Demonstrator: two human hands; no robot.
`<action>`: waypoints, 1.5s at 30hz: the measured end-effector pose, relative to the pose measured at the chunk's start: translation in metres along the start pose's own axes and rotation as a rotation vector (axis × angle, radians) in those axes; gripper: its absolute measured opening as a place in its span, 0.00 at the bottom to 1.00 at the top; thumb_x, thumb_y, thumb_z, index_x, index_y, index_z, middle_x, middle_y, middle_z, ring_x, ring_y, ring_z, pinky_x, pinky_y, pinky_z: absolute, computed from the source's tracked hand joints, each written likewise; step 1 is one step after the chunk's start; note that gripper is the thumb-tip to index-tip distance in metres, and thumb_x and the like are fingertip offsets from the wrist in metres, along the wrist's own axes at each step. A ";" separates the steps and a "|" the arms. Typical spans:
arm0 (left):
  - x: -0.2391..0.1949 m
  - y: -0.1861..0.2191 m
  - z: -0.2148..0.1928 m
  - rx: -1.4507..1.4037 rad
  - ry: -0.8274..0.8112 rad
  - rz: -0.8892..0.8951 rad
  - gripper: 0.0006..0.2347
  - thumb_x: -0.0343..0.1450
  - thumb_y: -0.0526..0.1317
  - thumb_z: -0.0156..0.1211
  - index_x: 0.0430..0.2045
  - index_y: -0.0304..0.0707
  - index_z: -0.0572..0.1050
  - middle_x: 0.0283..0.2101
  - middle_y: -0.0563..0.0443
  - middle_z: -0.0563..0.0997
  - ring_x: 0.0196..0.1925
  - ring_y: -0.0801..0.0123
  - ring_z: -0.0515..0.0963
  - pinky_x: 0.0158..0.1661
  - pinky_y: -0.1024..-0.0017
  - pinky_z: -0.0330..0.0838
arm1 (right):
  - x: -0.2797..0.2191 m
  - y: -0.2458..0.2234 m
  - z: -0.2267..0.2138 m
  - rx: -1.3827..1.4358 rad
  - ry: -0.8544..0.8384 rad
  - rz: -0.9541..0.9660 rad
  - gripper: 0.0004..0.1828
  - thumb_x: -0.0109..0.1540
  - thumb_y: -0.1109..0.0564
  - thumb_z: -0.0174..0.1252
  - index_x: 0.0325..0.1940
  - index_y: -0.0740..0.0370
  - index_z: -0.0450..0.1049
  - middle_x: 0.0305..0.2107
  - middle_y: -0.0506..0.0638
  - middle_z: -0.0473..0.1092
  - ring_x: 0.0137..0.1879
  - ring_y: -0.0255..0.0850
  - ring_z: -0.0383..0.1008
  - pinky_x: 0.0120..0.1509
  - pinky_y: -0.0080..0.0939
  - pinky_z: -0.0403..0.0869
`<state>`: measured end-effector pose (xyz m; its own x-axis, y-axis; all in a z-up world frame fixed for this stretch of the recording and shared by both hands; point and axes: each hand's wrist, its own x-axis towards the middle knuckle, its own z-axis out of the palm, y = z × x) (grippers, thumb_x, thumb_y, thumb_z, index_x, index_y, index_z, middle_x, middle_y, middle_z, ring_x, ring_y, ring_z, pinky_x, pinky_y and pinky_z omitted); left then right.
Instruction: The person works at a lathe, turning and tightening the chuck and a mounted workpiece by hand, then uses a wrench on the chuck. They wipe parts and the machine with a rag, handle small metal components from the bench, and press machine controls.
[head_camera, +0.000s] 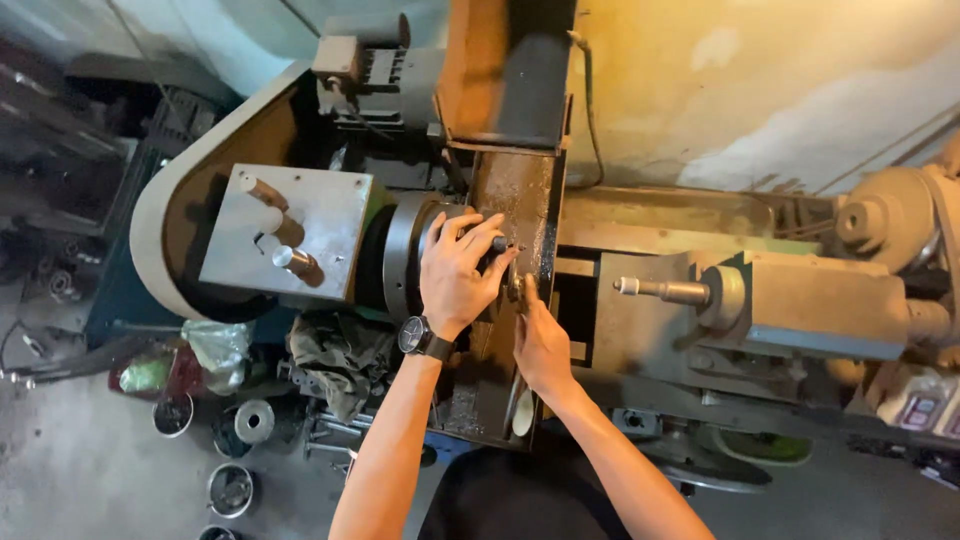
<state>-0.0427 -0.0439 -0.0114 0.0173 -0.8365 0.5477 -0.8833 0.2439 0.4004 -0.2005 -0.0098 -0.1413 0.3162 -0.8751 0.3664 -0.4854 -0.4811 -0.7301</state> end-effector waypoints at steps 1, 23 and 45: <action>0.000 0.000 0.000 0.008 0.005 -0.009 0.12 0.68 0.42 0.71 0.40 0.36 0.81 0.51 0.54 0.84 0.56 0.57 0.77 0.64 0.50 0.62 | -0.001 -0.003 -0.009 0.006 -0.009 -0.008 0.38 0.64 0.67 0.55 0.77 0.66 0.51 0.38 0.63 0.73 0.41 0.59 0.75 0.43 0.51 0.75; 0.005 0.003 -0.003 0.014 -0.006 -0.011 0.08 0.66 0.40 0.71 0.34 0.39 0.80 0.52 0.54 0.83 0.54 0.59 0.79 0.63 0.51 0.65 | 0.052 0.020 -0.035 0.118 -0.406 0.062 0.50 0.53 0.67 0.56 0.78 0.64 0.46 0.42 0.71 0.73 0.43 0.66 0.76 0.47 0.56 0.75; 0.001 0.003 -0.003 0.009 -0.008 0.006 0.07 0.68 0.41 0.71 0.33 0.41 0.80 0.52 0.54 0.83 0.56 0.59 0.78 0.64 0.49 0.63 | -0.075 0.022 -0.006 0.645 -0.515 0.757 0.32 0.60 0.62 0.60 0.68 0.67 0.61 0.43 0.53 0.79 0.45 0.37 0.83 0.48 0.38 0.80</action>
<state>-0.0440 -0.0430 -0.0077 0.0082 -0.8389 0.5442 -0.8876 0.2445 0.3903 -0.2397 0.0447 -0.1818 0.4911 -0.7322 -0.4719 -0.2291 0.4141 -0.8809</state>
